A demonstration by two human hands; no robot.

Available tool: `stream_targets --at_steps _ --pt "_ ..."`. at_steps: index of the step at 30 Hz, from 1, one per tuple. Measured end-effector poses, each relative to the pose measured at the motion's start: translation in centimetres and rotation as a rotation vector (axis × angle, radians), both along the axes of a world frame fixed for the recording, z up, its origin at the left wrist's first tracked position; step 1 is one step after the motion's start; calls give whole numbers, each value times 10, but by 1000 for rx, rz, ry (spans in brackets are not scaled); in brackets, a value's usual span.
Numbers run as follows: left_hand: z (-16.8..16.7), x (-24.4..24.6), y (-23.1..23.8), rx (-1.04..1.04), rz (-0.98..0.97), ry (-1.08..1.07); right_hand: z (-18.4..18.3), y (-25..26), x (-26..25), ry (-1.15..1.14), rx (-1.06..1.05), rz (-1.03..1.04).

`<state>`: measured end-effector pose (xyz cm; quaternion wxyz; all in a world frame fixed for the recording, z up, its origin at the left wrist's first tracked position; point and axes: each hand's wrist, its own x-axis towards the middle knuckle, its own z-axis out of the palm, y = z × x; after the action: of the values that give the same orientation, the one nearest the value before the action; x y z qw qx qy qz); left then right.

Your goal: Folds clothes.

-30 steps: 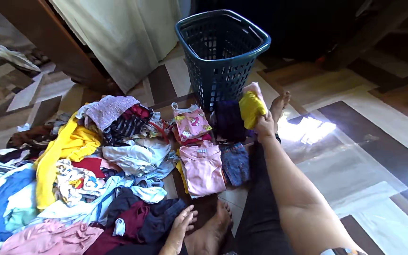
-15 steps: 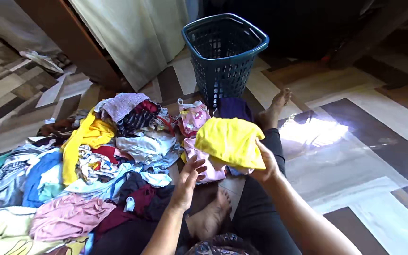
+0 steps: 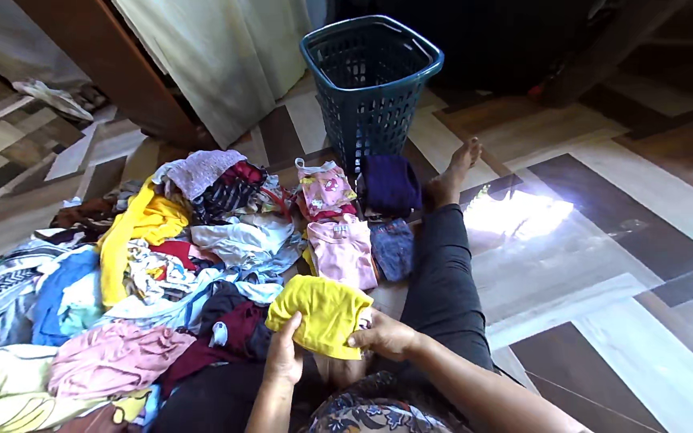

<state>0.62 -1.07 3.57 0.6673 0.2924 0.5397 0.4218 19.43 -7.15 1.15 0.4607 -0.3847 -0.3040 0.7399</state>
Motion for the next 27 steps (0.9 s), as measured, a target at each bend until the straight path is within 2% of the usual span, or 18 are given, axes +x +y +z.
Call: stream_targets --at_steps 3,6,8,10,12,14,16,19,22,27 --pt "2 -10 -1 25 46 -72 0 -1 -12 6 0 0" --pt "7 -18 -1 34 102 -234 -2 -2 -14 29 -1 52" --pt "10 -25 4 70 118 -375 -2 -3 -9 1 -6 66" --pt "14 -36 10 118 127 -429 4 -3 -2 -64 -29 16" --pt "24 -44 14 149 148 -225 10 -2 6 -74 -49 -44" --pt "32 -51 19 196 118 142 13 0 13 -51 -48 -91" --pt "33 -59 24 306 -23 438 14 1 15 -51 -43 -136" --pt "24 -66 28 436 -293 748 16 4 16 -54 -33 -205" --pt "15 -59 27 296 -417 783 23 6 16 -48 -39 -297" --pt "7 -57 29 153 -414 750 38 4 24 -32 -30 -386"
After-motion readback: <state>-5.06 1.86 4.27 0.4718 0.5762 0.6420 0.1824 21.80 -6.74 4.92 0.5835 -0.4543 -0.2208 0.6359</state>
